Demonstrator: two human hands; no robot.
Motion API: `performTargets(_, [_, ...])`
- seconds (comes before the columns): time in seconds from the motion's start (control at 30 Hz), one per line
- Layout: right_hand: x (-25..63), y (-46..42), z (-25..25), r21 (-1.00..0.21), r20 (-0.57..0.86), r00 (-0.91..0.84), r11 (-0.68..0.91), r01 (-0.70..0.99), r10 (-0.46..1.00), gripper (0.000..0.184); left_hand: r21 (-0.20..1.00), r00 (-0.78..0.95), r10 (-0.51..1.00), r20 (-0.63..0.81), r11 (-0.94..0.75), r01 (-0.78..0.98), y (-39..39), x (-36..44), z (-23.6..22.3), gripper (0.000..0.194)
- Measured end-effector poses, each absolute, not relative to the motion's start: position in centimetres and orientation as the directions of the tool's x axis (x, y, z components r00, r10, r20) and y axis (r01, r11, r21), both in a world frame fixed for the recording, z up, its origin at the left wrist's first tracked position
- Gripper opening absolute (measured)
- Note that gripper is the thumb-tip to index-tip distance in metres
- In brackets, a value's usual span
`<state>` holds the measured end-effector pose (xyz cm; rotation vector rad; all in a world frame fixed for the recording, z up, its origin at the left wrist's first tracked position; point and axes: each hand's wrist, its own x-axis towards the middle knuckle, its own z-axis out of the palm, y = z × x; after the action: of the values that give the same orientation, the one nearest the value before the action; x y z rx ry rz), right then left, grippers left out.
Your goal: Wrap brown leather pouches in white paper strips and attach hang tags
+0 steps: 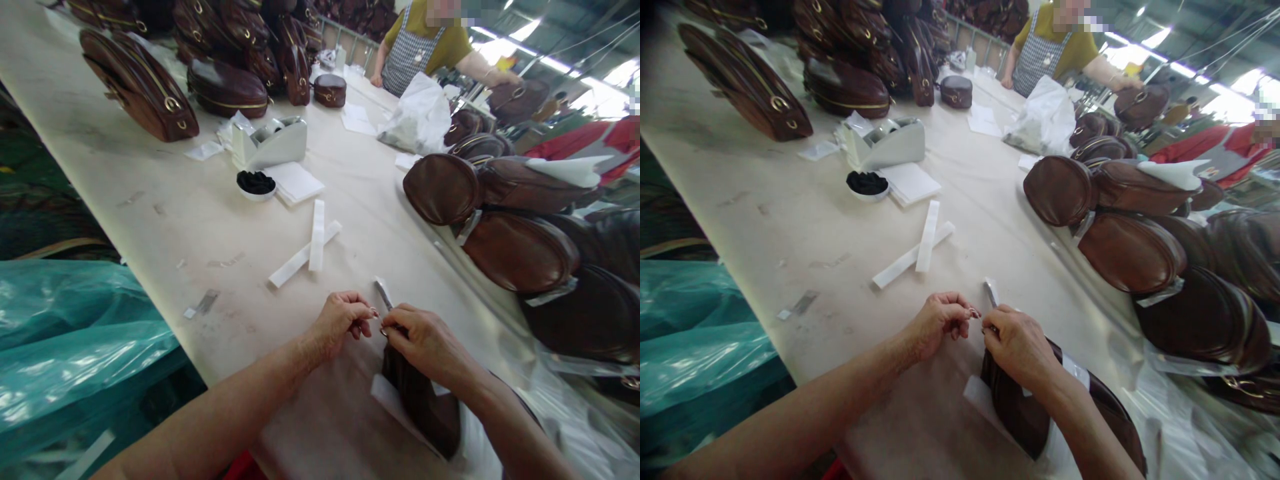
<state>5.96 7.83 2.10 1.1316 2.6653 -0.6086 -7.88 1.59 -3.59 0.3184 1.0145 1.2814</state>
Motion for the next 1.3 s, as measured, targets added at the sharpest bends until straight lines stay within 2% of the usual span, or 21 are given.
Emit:
performTargets(0.07, [6.1, 7.9, 2.0, -0.328, -0.306, -0.698, 0.616, 0.716, 0.648, 0.021, 0.72, -0.052, 0.9, -0.432, 0.31, -0.621, 1.5, -7.7, -3.7, 0.013])
performTargets(0.23, [6.5, 7.9, 1.6, -0.366, -0.251, -0.696, 0.6, 0.712, 0.673, 0.021, 0.791, -0.057, 0.911, -0.409, 0.323, -0.519, 1.6, -6.9, -3.9, 0.032])
performTargets(0.4, [6.6, 7.8, 1.3, -0.37, -0.195, -0.705, 0.614, 0.697, 0.682, 0.022, 0.805, 0.023, 0.917, -0.399, 0.362, -0.47, 1.9, -5.9, -4.0, 0.008])
performTargets(0.57, [6.8, 7.6, 2.0, -0.433, -0.176, -0.695, 0.579, 0.691, 0.698, 0.019, 0.811, -0.062, 0.906, -0.418, 0.342, -0.475, 2.1, -6.0, -4.1, 0.003])
performTargets(0.63, [7.1, 7.7, 2.5, -0.487, -0.201, -0.69, 0.54, 0.687, 0.695, 0.015, 0.772, -0.027, 0.904, -0.427, 0.349, -0.532, 2.1, -6.4, -4.0, 0.006])
performTargets(0.8, [7.6, 8.3, 3.7, -0.595, -0.365, -0.624, 0.343, 0.727, 0.691, 0.022, 0.581, 0.208, 0.878, -0.431, 0.446, -0.68, 2.0, -7.4, -3.6, 0.02])
performTargets(0.9, [7.1, 8.1, 4.3, -0.621, -0.476, -0.546, 0.177, 0.764, 0.69, 0.021, 0.577, 0.195, 0.876, -0.442, 0.444, -0.686, 2.0, -7.6, -3.5, 0.02])
performTargets(1.03, [6.6, 7.1, 4.5, -0.716, -0.562, -0.489, -0.096, 0.692, 0.668, 0.023, 0.597, 0.173, 0.877, -0.449, 0.438, -0.672, 1.8, -7.6, -3.5, 0.022])
performTargets(1.2, [6.8, 5.7, 3.5, -0.788, -0.602, -0.432, -0.41, 0.46, 0.672, 0.032, 0.658, 0.15, 0.881, -0.449, 0.439, -0.612, 1.2, -6.9, -3.7, 0.022])
performTargets(1.3, [7.4, 4.9, 2.6, -0.831, -0.554, -0.39, -0.464, 0.306, 0.735, 0.039, 0.71, 0.092, 0.899, -0.428, 0.397, -0.582, 0.9, -6.2, -3.9, 0.023])
